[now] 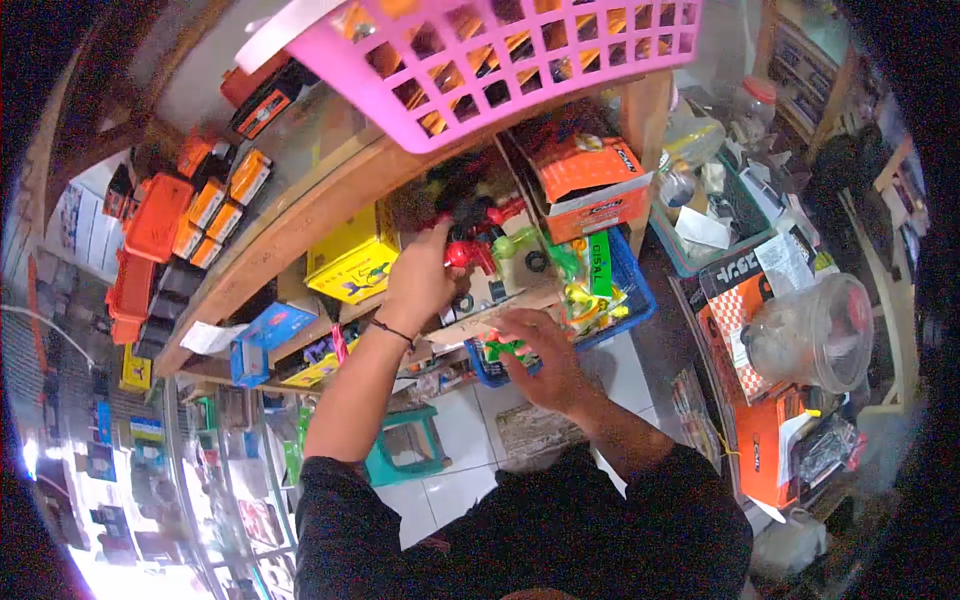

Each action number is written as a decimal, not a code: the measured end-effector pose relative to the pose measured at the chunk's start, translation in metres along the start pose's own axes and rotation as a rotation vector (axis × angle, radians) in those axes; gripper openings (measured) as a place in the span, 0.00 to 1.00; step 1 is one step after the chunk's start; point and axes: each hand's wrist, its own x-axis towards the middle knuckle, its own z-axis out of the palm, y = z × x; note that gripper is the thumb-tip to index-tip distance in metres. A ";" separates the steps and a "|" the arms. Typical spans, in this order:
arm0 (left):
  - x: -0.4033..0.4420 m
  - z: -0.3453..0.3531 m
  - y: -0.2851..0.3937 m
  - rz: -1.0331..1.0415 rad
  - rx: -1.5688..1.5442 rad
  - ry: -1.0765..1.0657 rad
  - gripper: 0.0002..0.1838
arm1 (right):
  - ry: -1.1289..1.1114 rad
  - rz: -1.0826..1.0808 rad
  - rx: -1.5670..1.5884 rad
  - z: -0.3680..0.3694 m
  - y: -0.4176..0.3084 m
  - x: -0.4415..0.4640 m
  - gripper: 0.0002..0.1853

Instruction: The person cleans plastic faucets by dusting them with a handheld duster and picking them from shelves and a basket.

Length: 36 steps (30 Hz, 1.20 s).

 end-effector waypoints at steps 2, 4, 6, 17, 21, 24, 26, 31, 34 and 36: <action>0.010 0.011 -0.004 -0.020 -0.016 -0.071 0.31 | -0.014 0.042 0.017 0.000 0.006 -0.004 0.19; 0.011 0.021 -0.006 0.061 0.026 0.021 0.29 | -0.012 0.016 -0.013 -0.001 0.013 -0.009 0.19; 0.012 0.027 -0.006 0.048 0.060 -0.003 0.28 | -0.025 -0.012 -0.042 -0.002 0.017 -0.011 0.19; 0.009 0.041 -0.008 -0.150 0.176 -0.179 0.21 | -0.072 0.187 0.076 0.000 0.012 -0.020 0.20; 0.009 0.051 -0.014 -0.160 0.272 -0.191 0.16 | -0.083 0.188 0.114 0.008 0.016 -0.026 0.21; 0.008 0.053 -0.016 -0.144 0.268 -0.195 0.20 | -0.050 0.161 0.126 0.012 0.016 -0.032 0.21; 0.007 0.049 -0.013 -0.145 0.246 -0.182 0.22 | -0.073 0.167 0.107 0.014 0.015 -0.037 0.20; -0.001 0.035 -0.014 -0.104 0.274 -0.105 0.27 | -0.092 0.193 0.083 0.014 0.006 -0.050 0.20; -0.018 0.012 -0.010 0.026 0.146 0.090 0.23 | -0.106 0.238 0.060 0.014 0.003 -0.067 0.19; -0.036 -0.007 -0.005 0.098 -0.006 0.281 0.20 | -0.109 0.279 0.051 0.014 0.000 -0.083 0.18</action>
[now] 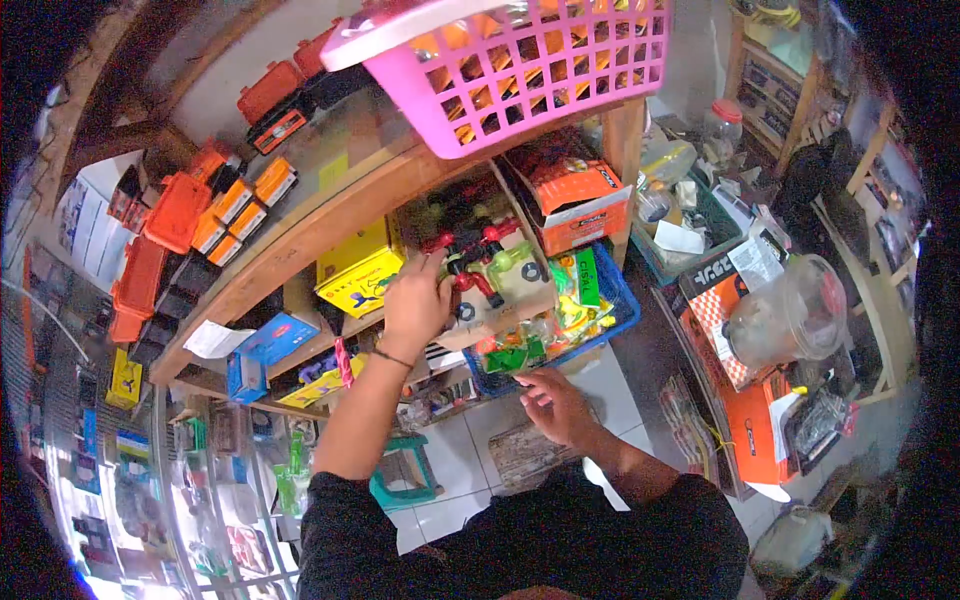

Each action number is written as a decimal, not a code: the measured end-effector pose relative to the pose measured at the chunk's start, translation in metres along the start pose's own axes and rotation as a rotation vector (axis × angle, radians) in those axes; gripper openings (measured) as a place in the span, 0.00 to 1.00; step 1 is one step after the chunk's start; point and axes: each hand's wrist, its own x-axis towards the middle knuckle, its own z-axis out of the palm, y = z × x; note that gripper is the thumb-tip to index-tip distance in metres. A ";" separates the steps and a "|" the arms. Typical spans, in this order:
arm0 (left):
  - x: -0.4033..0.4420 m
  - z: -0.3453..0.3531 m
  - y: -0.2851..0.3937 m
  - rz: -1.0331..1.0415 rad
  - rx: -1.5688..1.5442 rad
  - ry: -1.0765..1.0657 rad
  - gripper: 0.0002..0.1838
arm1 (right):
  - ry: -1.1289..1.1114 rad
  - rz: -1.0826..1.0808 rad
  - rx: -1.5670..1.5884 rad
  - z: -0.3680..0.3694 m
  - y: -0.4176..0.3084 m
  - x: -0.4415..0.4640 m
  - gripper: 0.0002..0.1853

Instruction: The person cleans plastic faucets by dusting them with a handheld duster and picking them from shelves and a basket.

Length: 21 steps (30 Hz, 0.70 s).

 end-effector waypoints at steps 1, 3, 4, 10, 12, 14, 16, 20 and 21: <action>-0.008 -0.010 0.002 0.069 -0.083 0.103 0.15 | -0.026 0.006 -0.039 -0.001 -0.001 -0.009 0.18; -0.039 -0.027 0.006 0.090 -0.168 0.181 0.13 | -0.045 0.003 -0.091 0.003 0.005 -0.032 0.18; -0.057 -0.034 0.008 0.112 -0.251 0.254 0.11 | -0.090 0.101 -0.151 0.008 0.014 -0.045 0.17; -0.262 0.050 -0.013 -0.521 -0.422 -0.209 0.10 | -0.225 0.532 -0.515 0.043 0.119 -0.160 0.12; -0.310 0.058 -0.015 -0.520 -0.503 -0.230 0.10 | -0.451 0.304 -0.993 0.047 0.238 -0.280 0.10; -0.349 0.063 -0.013 -0.520 -0.592 -0.238 0.10 | -0.456 0.347 -1.027 0.046 0.245 -0.336 0.10; -0.359 0.066 -0.018 -0.499 -0.678 -0.206 0.10 | -0.436 0.394 -1.059 0.025 0.256 -0.413 0.10; -0.398 0.071 -0.019 -0.515 -0.833 -0.183 0.10 | -0.457 0.506 -1.083 0.049 0.251 -0.405 0.10; -0.417 0.072 -0.011 -0.537 -0.875 -0.194 0.10 | -0.482 0.549 -1.080 0.058 0.246 -0.415 0.10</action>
